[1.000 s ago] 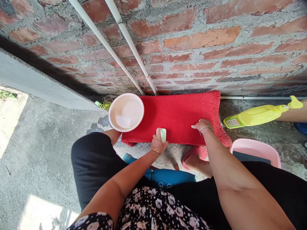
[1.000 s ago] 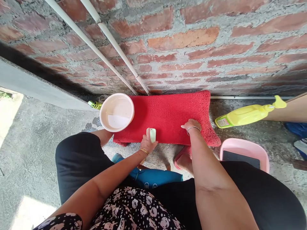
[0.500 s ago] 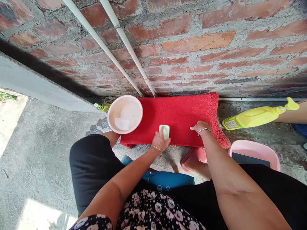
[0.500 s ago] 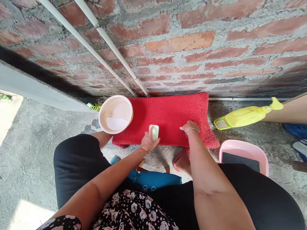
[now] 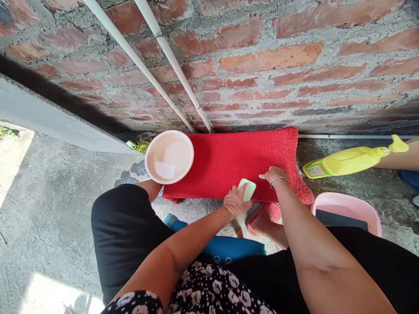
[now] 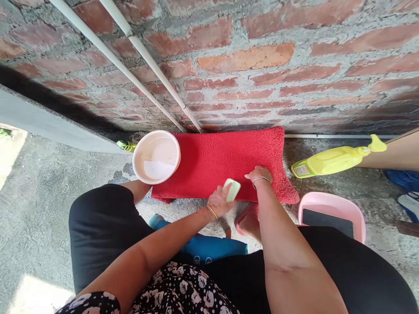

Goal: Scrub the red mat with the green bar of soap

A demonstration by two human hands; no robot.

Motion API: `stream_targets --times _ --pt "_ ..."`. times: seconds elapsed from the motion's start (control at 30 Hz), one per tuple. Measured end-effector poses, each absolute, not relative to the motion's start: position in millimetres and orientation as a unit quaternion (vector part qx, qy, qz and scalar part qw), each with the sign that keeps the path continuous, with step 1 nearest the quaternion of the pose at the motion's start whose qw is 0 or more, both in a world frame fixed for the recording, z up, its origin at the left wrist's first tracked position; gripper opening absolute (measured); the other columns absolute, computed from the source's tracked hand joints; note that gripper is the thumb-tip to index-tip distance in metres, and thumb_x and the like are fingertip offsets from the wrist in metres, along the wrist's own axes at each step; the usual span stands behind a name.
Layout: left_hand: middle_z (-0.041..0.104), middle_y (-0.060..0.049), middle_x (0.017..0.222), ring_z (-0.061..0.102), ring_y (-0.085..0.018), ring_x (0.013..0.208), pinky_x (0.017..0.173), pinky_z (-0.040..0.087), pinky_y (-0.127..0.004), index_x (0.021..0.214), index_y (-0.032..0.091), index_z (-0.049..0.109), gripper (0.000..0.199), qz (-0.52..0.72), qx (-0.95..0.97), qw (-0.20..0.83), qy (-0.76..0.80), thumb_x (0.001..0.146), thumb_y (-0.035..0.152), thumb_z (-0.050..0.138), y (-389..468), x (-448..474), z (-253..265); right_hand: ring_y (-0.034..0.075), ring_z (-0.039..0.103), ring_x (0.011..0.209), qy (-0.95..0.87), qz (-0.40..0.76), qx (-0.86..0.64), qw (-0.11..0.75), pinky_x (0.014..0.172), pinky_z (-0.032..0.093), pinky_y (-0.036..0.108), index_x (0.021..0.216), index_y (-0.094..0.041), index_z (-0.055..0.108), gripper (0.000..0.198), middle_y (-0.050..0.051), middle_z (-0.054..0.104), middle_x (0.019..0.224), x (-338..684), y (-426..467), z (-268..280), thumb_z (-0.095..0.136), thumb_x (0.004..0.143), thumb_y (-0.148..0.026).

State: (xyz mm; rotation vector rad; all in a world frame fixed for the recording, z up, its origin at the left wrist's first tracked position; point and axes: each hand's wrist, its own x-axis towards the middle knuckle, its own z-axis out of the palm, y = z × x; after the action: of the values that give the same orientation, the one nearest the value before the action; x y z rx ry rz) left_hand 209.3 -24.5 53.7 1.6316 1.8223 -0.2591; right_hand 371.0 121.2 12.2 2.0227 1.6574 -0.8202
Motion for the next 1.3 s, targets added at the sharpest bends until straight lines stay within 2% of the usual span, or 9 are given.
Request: stream_targets --times 0.17,0.27,0.4,0.5,0.57,0.73,0.9,1.13,1.3 --pt "0.050 -0.013 0.123 0.058 -0.026 0.106 0.084 0.046 -0.034 0.153 0.027 0.024 0.079 -0.084 0.516 0.245 0.817 0.085 0.057 0.050 27 152 55 0.031 0.061 0.113 0.592 -0.300 0.720 0.203 0.090 0.050 0.041 0.119 -0.012 0.063 0.056 0.019 0.063 0.119 370 122 14 0.071 0.077 -0.049" --pt "0.049 -0.014 0.125 0.057 -0.027 0.107 0.084 0.046 -0.035 0.154 0.026 0.022 0.080 -0.104 0.512 0.241 0.818 0.085 0.056 0.050 37 152 54 0.030 0.059 0.116 0.585 -0.305 0.723 0.208 0.092 0.049 0.040 0.120 -0.013 0.062 0.055 0.019 0.062 0.122 369 122 17 0.071 0.078 -0.048" --pt "0.047 -0.013 0.128 0.056 -0.028 0.107 0.084 0.046 -0.036 0.154 0.029 0.023 0.081 -0.133 0.608 0.274 0.733 0.083 0.055 0.052 10 202 52 0.032 0.059 0.116 0.581 -0.313 0.726 0.196 0.091 0.050 0.042 0.120 -0.014 0.062 0.055 0.019 0.062 0.122 369 121 21 0.071 0.078 -0.048" --pt "0.047 -0.009 0.128 0.055 -0.027 0.107 0.083 0.047 -0.035 0.151 0.038 0.027 0.080 -0.128 0.686 0.313 0.644 0.079 0.056 0.057 -11 229 54 0.032 0.059 0.115 0.579 -0.320 0.725 0.193 0.092 0.051 0.042 0.119 -0.014 0.063 0.054 0.019 0.063 0.121 369 121 23 0.072 0.077 -0.047" --pt "0.048 -0.008 0.125 0.055 -0.026 0.106 0.083 0.047 -0.034 0.151 0.039 0.026 0.079 -0.115 0.681 0.304 0.656 0.080 0.059 0.055 -10 224 57 0.031 0.059 0.115 0.580 -0.321 0.724 0.190 0.092 0.050 0.042 0.118 -0.015 0.063 0.053 0.019 0.063 0.121 370 121 23 0.072 0.077 -0.047" --pt "0.049 -0.012 0.124 0.056 -0.026 0.107 0.083 0.047 -0.034 0.151 0.030 0.028 0.074 -0.094 0.548 0.217 0.803 0.086 0.058 0.049 37 164 59 0.032 0.058 0.117 0.572 -0.321 0.728 0.198 0.091 0.051 0.042 0.120 -0.015 0.063 0.054 0.019 0.061 0.123 368 121 24 0.071 0.078 -0.048" --pt "0.049 -0.016 0.125 0.056 -0.028 0.107 0.084 0.047 -0.035 0.152 0.023 0.027 0.076 -0.102 0.526 0.210 0.818 0.086 0.053 0.049 49 163 53 0.031 0.057 0.118 0.575 -0.327 0.725 0.195 0.095 0.048 0.041 0.120 -0.014 0.062 0.056 0.020 0.060 0.124 368 121 26 0.073 0.077 -0.048" --pt "0.045 -0.008 0.133 0.050 -0.027 0.115 0.089 0.045 -0.033 0.151 0.038 0.027 0.075 -0.120 0.672 0.293 0.669 0.084 0.057 0.053 7 213 53 0.030 0.059 0.116 0.576 -0.319 0.726 0.197 0.094 0.049 0.040 0.119 -0.015 0.063 0.052 0.019 0.062 0.122 366 120 30 0.071 0.079 -0.047" --pt "0.049 -0.013 0.124 0.055 -0.026 0.108 0.085 0.046 -0.034 0.150 0.027 0.031 0.071 -0.071 0.542 0.213 0.810 0.087 0.056 0.048 55 162 58 0.031 0.058 0.117 0.578 -0.316 0.726 0.198 0.094 0.049 0.040 0.120 -0.012 0.063 0.053 0.020 0.062 0.123 366 120 30 0.072 0.079 -0.045"
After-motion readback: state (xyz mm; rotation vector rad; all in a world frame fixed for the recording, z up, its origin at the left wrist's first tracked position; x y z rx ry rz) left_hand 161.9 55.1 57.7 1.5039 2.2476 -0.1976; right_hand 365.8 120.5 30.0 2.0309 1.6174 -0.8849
